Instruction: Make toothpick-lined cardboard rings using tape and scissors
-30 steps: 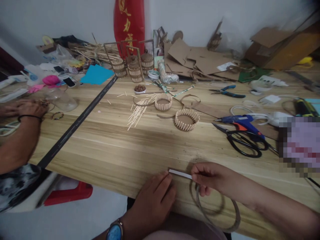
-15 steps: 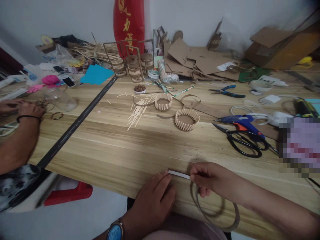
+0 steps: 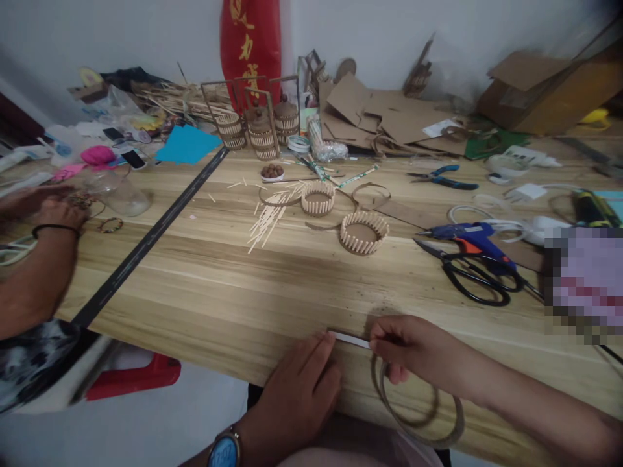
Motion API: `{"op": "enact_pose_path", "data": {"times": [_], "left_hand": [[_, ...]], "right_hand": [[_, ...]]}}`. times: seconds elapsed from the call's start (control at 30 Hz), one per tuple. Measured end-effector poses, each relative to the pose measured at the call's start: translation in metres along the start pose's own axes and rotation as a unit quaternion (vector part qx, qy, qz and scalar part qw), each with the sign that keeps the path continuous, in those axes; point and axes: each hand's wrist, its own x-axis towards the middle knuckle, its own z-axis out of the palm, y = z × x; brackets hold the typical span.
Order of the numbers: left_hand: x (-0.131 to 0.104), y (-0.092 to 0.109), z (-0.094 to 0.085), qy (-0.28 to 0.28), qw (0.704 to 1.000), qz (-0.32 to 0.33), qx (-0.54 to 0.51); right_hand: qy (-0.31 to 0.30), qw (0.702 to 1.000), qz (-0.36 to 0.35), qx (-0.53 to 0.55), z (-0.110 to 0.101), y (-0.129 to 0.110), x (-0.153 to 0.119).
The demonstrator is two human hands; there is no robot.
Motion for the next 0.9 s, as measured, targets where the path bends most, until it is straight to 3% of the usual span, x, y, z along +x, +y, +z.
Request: {"op": "enact_pose_path", "data": {"times": [0.5, 0.7, 0.9], "left_hand": [[0.004, 0.0, 0.0, -0.035, 0.999, 0.004, 0.025], [0.02, 0.003, 0.0, -0.052, 0.998, 0.002, 0.041], [0.026, 0.005, 0.003, -0.055, 0.996, -0.003, 0.063]], "right_hand": [[0.011, 0.998, -0.002, -0.068, 0.001, 0.008, 0.001], [0.007, 0.997, 0.047, -0.067, -0.003, 0.008, -0.001], [0.013, 0.997, -0.009, -0.074, -0.009, 0.009, -0.003]]}}
